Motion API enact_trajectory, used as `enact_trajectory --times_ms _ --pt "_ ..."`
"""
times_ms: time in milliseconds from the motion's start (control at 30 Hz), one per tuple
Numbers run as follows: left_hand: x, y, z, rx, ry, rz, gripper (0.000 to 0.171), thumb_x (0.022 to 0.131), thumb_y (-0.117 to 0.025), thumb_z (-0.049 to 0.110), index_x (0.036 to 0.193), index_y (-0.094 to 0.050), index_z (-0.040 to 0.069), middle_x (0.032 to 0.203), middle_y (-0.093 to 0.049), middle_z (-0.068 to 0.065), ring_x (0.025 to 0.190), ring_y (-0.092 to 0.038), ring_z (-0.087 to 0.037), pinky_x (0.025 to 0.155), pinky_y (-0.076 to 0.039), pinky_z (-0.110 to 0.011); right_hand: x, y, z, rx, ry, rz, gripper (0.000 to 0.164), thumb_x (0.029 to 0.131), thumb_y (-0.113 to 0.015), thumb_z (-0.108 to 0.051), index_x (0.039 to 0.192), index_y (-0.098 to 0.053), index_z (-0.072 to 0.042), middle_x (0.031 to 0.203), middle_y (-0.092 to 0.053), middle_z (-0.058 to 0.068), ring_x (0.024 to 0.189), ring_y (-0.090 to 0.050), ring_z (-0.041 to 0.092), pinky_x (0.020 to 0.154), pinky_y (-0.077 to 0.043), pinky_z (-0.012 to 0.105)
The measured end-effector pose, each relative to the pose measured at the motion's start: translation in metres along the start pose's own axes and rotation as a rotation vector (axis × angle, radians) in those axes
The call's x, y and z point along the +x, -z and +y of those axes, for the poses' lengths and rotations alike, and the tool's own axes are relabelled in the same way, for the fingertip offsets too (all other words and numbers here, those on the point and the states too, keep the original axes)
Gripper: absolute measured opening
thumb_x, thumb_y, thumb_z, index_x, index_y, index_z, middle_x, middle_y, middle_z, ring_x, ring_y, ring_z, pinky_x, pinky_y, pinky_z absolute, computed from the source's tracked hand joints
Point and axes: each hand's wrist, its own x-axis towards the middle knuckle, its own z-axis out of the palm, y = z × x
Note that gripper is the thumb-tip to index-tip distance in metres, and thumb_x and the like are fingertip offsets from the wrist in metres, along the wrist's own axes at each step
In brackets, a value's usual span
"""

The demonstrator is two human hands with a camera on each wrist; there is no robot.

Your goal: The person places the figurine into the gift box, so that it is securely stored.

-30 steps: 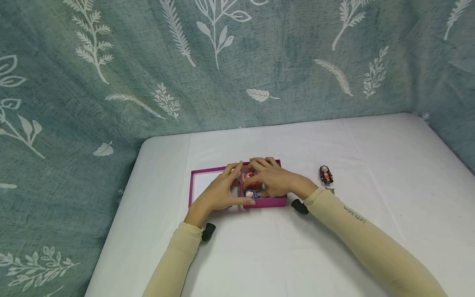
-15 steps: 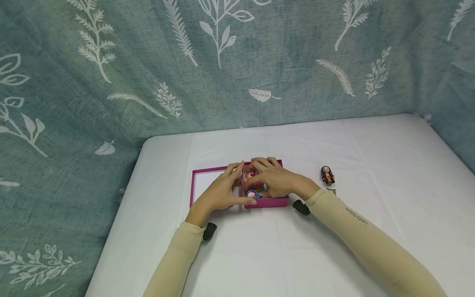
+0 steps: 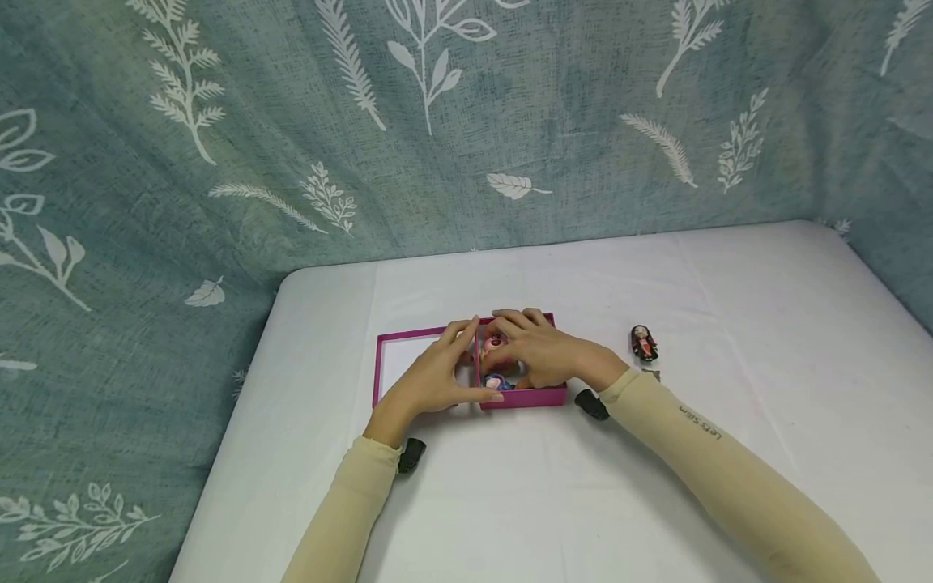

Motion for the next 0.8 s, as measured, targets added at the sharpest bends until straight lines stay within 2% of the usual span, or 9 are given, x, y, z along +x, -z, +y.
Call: enact_trajectory --times_ms 800 --pt "-0.0001 -0.0011 -0.0008 -0.003 0.007 0.000 0.116 0.071 -0.071 0.072 0.159 -0.013 0.023 0.158 -0.025 0.005 0.129 -0.049 -0.020 0.106 -0.044 -0.046 0.0005 0.0015 0.0008 0.011 -0.006 -0.018 0.051 0.071 -0.088 -0.025 0.117 -0.069 -0.035 0.143 -0.044 0.008 0.145 -0.020 0.038 0.107 -0.024 0.061"
